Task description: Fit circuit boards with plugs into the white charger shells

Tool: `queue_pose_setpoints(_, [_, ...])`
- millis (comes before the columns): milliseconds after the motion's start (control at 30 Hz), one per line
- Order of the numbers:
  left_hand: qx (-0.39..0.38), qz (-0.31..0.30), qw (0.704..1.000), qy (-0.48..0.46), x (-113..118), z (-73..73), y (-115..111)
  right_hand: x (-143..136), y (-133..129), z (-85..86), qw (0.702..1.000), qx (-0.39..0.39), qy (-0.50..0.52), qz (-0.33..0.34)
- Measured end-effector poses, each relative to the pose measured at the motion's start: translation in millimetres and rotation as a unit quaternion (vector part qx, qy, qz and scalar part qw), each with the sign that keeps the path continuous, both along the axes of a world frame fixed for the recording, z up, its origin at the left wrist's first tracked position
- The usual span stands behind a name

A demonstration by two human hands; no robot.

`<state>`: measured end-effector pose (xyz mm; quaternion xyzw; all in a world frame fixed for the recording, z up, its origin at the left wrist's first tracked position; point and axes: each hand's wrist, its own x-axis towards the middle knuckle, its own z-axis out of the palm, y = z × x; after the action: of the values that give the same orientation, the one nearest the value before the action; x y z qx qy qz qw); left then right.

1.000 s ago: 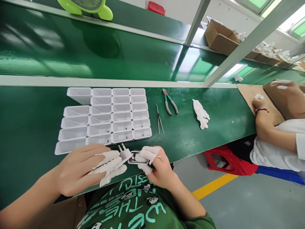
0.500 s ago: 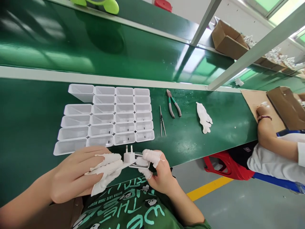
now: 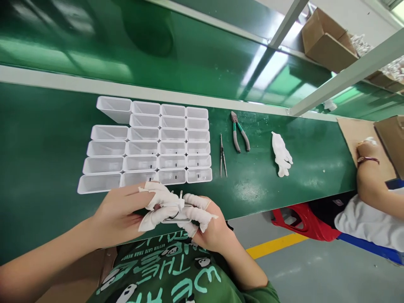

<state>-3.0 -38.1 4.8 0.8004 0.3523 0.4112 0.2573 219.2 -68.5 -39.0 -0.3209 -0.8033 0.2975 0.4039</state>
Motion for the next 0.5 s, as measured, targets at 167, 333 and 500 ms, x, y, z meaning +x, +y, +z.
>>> queue_pose_setpoints(167, [-0.018, 0.013, 1.000, -0.017, 2.6, -3.4, 0.0, 1.0, 3.2, 6.6, 0.998, -0.006, -0.059, 0.027])
queue_pose_setpoints(333, [0.017, 0.054, 0.998, -0.022, 4.0, 2.7, 0.6, 0.4, 0.8, -3.6, 0.997, 0.043, -0.060, 0.020])
queue_pose_setpoints(500, [0.071, 0.101, 0.992, -0.023, -3.7, 7.9, -7.2, 16.8, -12.5, -5.3, 0.999, 0.003, -0.045, -0.021])
